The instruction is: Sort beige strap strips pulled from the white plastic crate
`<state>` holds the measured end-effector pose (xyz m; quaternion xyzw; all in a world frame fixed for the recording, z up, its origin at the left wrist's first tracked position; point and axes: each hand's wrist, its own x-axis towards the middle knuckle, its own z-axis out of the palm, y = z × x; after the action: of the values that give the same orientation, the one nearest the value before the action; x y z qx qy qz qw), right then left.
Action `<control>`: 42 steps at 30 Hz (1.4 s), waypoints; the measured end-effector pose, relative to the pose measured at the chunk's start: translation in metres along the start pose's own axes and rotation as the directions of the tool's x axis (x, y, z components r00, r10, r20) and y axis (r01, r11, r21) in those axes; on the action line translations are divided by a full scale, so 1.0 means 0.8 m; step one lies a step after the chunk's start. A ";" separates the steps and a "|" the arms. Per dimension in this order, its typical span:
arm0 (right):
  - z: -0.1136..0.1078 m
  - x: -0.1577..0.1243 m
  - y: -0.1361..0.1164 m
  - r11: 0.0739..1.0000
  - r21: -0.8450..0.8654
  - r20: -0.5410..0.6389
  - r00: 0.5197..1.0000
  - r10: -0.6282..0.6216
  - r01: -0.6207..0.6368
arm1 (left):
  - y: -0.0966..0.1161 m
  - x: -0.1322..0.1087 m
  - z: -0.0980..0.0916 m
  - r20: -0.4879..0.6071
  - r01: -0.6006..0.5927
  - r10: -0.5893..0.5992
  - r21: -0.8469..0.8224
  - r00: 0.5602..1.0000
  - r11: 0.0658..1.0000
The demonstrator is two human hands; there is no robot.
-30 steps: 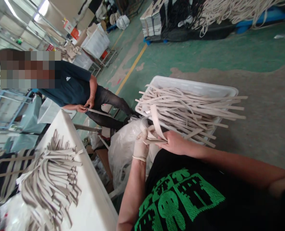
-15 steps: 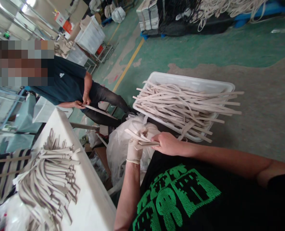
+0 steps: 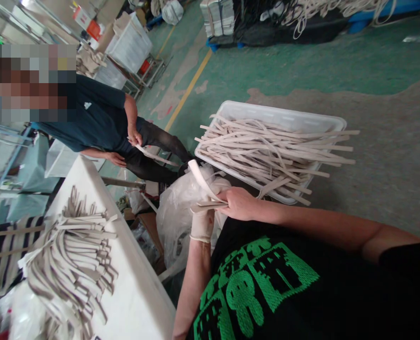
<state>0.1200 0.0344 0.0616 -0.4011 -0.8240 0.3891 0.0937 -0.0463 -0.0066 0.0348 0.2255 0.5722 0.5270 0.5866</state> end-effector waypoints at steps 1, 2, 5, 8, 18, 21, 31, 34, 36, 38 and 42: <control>0.001 -0.002 0.002 1.000 0.002 0.018 1.000 -0.010 0.010 | 0.003 0.000 -0.002 -0.026 -0.023 0.023 -0.013 0.999 1.000; 0.003 -0.005 0.004 1.000 0.001 0.046 0.999 -0.027 0.027 | 0.008 -0.001 -0.006 -0.056 -0.047 0.046 -0.024 0.997 0.999; 0.013 -0.016 0.011 0.998 0.003 0.120 0.990 -0.069 0.069 | 0.017 -0.001 -0.017 -0.108 -0.062 0.059 -0.031 0.992 0.998; 0.017 -0.016 0.012 0.999 0.022 0.089 0.995 -0.040 0.038 | 0.007 -0.005 -0.013 -0.042 -0.012 0.012 -0.001 0.999 1.000; 0.009 -0.019 0.012 0.914 0.400 0.168 0.986 -0.001 -0.067 | 0.002 -0.009 -0.002 -0.036 -0.010 0.008 -0.045 0.999 0.999; 0.007 -0.012 0.019 0.916 0.395 0.048 0.998 0.047 -0.062 | -0.003 -0.016 0.008 0.016 -0.013 0.014 -0.034 1.000 0.999; -0.008 0.030 0.046 0.863 0.380 -0.237 0.937 -0.257 0.333 | 0.003 -0.041 0.013 0.065 -0.047 0.046 0.015 0.997 0.999; -0.003 0.038 0.043 0.834 0.365 -0.204 0.909 -0.362 0.414 | 0.001 -0.045 0.015 0.080 -0.058 0.056 0.018 0.995 0.998; -0.001 0.042 0.045 0.850 0.354 -0.192 0.920 -0.343 0.391 | -0.003 -0.044 0.015 0.104 -0.019 0.023 -0.038 0.994 0.999; -0.001 0.043 0.046 0.890 0.343 -0.200 0.950 -0.242 0.299 | -0.012 -0.036 0.015 0.155 0.098 -0.082 -0.102 0.984 0.990; -0.013 0.023 0.040 0.905 0.409 -0.320 0.947 0.023 0.116 | -0.050 -0.003 0.022 0.230 0.441 -0.406 -0.124 0.884 0.889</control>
<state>0.1315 0.0658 0.0429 -0.4086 -0.7037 0.4861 0.3188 -0.0156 -0.0164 0.0049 0.0943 0.4988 0.4081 0.7587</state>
